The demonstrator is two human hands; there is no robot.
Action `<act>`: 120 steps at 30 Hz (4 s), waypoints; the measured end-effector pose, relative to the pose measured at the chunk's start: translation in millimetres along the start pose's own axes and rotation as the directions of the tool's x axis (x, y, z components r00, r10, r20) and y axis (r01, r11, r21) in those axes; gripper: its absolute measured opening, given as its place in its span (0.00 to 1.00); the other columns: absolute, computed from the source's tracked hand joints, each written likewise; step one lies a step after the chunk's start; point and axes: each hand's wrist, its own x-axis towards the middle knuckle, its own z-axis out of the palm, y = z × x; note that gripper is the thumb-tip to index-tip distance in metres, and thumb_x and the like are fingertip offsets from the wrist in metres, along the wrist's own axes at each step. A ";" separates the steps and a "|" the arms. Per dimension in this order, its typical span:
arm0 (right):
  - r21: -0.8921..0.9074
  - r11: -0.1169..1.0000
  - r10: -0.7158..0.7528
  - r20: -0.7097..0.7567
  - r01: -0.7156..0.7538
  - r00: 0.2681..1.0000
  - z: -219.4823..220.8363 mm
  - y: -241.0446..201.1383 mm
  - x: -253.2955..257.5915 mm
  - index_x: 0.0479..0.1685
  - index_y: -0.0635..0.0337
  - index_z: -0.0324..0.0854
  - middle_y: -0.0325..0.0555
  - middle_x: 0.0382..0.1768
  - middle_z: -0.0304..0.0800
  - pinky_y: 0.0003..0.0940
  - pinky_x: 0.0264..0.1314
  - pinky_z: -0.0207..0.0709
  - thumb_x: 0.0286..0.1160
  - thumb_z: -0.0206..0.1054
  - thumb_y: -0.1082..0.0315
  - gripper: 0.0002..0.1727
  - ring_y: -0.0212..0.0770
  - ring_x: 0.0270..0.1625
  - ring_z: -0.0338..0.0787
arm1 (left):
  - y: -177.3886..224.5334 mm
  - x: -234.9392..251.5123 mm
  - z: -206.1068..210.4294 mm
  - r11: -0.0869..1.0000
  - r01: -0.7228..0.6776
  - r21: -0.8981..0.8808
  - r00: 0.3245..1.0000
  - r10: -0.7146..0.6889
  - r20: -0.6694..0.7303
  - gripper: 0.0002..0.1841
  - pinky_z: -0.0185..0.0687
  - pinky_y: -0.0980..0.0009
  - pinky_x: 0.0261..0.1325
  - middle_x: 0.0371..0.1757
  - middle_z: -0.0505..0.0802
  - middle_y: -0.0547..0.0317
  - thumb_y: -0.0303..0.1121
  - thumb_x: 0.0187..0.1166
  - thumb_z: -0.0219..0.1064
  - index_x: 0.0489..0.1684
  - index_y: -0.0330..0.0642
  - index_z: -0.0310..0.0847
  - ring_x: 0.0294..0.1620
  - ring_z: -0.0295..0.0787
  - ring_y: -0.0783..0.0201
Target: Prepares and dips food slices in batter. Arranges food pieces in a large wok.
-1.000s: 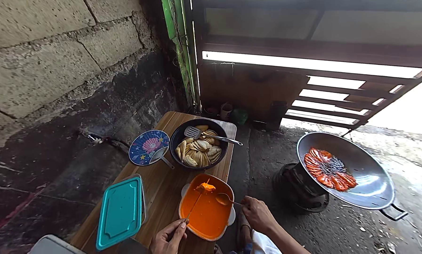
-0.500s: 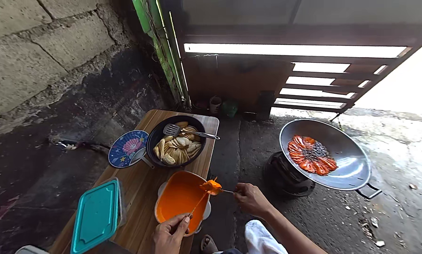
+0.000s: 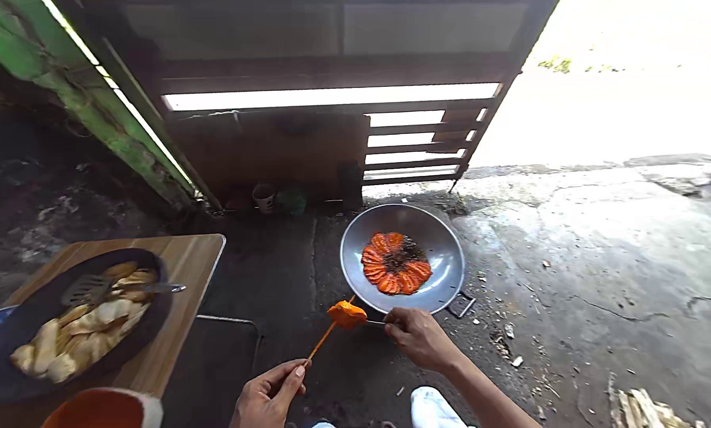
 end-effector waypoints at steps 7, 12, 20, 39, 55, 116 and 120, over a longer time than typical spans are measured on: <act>-0.005 0.992 0.122 -0.121 -0.123 0.985 -122.5 90.9 8.6 0.60 0.53 0.88 0.45 0.40 0.94 0.47 0.58 0.81 0.87 0.58 0.55 0.18 0.43 0.44 0.92 | 71.9 92.8 125.1 1.000 -0.014 -0.020 0.991 0.017 0.134 0.11 0.79 0.76 0.32 0.33 0.96 0.67 0.34 0.83 0.67 0.52 0.45 0.95 0.26 0.85 0.76; 0.077 0.987 0.157 -0.216 -0.143 0.964 -189.7 127.7 49.4 0.60 0.52 0.89 0.41 0.38 0.94 0.42 0.53 0.83 0.86 0.60 0.56 0.17 0.37 0.40 0.91 | 116.1 170.9 175.4 0.996 -0.064 -0.066 0.984 0.074 0.160 0.11 0.82 0.76 0.35 0.33 0.96 0.66 0.33 0.83 0.67 0.52 0.44 0.95 0.28 0.87 0.75; 0.051 0.997 0.073 -0.232 -0.063 0.970 -285.0 169.4 130.3 0.56 0.49 0.91 0.37 0.38 0.94 0.40 0.51 0.85 0.84 0.63 0.55 0.15 0.34 0.39 0.92 | 176.9 250.7 212.9 0.998 -0.053 -0.034 0.993 0.056 0.104 0.12 0.89 0.71 0.45 0.35 0.97 0.68 0.38 0.82 0.67 0.52 0.49 0.95 0.34 0.93 0.74; -0.104 0.860 -0.414 0.430 0.500 0.802 -422.2 228.9 286.5 0.57 0.51 0.90 0.38 0.37 0.95 0.42 0.51 0.85 0.83 0.63 0.56 0.15 0.35 0.38 0.92 | 253.7 192.8 430.8 0.952 0.167 -0.257 0.732 -0.294 -0.614 0.11 0.85 0.75 0.39 0.33 0.96 0.69 0.37 0.82 0.66 0.49 0.48 0.96 0.29 0.89 0.76; -0.111 0.744 -0.474 0.607 0.659 0.637 -429.1 258.0 311.5 0.55 0.51 0.90 0.38 0.38 0.96 0.40 0.50 0.87 0.81 0.66 0.55 0.15 0.34 0.39 0.93 | 231.2 199.5 532.0 0.883 0.204 -0.422 0.576 -0.457 -0.678 0.12 0.86 0.72 0.42 0.32 0.96 0.72 0.41 0.82 0.65 0.47 0.51 0.96 0.32 0.91 0.75; -0.254 -0.339 -0.068 0.967 0.906 0.245 -214.5 223.2 437.2 0.68 0.57 0.84 0.52 0.59 0.93 0.51 0.79 0.69 0.85 0.51 0.76 0.20 0.54 0.71 0.85 | 39.3 395.3 495.7 0.157 0.853 -0.498 0.127 -0.987 -0.095 0.20 0.85 0.42 0.61 0.62 0.91 0.44 0.46 0.75 0.63 0.50 0.40 0.88 0.66 0.88 0.46; -0.275 -0.338 -0.065 0.961 0.900 0.269 -211.7 229.3 432.8 0.66 0.58 0.84 0.52 0.60 0.92 0.50 0.79 0.69 0.85 0.51 0.75 0.19 0.53 0.72 0.85 | 46.3 397.6 490.2 0.154 0.861 -0.484 0.128 -0.988 -0.087 0.19 0.85 0.43 0.59 0.61 0.91 0.43 0.44 0.75 0.64 0.50 0.38 0.86 0.65 0.89 0.47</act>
